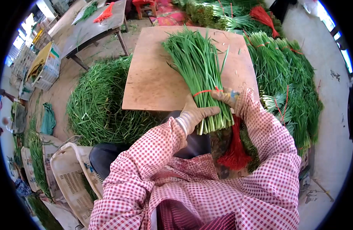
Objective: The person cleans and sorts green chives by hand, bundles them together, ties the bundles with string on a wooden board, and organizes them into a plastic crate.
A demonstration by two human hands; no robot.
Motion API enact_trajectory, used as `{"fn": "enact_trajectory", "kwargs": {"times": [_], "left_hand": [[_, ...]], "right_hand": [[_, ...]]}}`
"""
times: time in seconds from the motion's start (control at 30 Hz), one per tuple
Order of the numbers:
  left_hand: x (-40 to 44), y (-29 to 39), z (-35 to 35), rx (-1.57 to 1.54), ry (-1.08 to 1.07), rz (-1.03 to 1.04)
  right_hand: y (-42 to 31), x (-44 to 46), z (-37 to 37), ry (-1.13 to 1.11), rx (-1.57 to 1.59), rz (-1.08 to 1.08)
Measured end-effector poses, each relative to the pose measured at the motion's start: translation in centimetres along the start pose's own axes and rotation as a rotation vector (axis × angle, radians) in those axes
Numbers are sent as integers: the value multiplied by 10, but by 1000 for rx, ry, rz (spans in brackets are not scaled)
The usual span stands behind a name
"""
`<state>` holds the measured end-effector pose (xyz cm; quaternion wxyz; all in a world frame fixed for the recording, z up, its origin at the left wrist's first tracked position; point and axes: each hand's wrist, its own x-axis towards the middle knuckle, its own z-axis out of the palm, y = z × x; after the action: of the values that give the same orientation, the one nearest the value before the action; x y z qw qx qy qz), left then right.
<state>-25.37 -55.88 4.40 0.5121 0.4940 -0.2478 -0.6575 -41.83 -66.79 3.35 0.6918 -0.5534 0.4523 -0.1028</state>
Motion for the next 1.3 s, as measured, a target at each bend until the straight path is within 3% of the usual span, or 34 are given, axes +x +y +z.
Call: {"fn": "enact_trajectory", "kwargs": {"times": [0.03,0.13,0.17,0.23,0.3,0.37,0.47,0.53,0.6,0.63,0.67,0.73,0.77,0.8,0.87,0.9,1.0,1.1,1.17,1.2,1.27,1.3], "left_hand": [[-2,-3,-4,-30,-78,66],[-9,-10,-12,-16,-107,199],[-14,-12,-13,67,-112,367],[-21,-4,-8,-62,-197,424],[-19,10,-9,15,-211,579],[-13,40,-11,114,-245,781],[-13,92,-17,211,-335,960],[11,95,-39,377,-250,951],[41,80,-56,439,28,725],[35,79,-45,128,-179,454],[35,64,-51,148,-178,400],[52,63,-49,-138,-382,480],[56,59,-56,-142,-368,460],[62,67,-61,-483,-366,165],[65,72,-61,-819,-353,-131],[64,66,-59,-287,-338,381],[151,-5,-117,-206,-264,362],[151,-23,-110,-935,-414,172],[82,11,-95,-178,-254,472],[84,31,-95,439,-80,730],[45,67,-80,-26,-33,699],[49,60,-109,-249,-74,585]], "right_hand": [[-1,3,4,31,-112,-148],[-2,-17,22,-9,48,-294],[1,-20,27,23,75,-356],[-16,-34,44,15,136,-515],[-34,-40,50,51,133,-587],[-64,-36,52,41,177,-842],[-94,-27,47,-30,212,-952],[-102,-21,47,-166,230,-857],[-94,-12,59,-183,188,-781],[-88,-7,66,-175,148,-774],[-85,-3,69,-170,121,-767],[-87,-1,72,-136,40,-772],[-88,3,71,-122,8,-772],[-93,4,69,-106,-23,-772],[-100,5,67,-80,-87,-780],[-104,6,68,-68,-118,-786],[-111,9,68,-33,-233,-798],[-117,12,68,33,-440,-829],[-127,14,65,76,-602,-837],[-135,13,65,109,-727,-835],[-155,16,61,165,-1006,-718],[-170,14,64,134,-1166,-521]]}}
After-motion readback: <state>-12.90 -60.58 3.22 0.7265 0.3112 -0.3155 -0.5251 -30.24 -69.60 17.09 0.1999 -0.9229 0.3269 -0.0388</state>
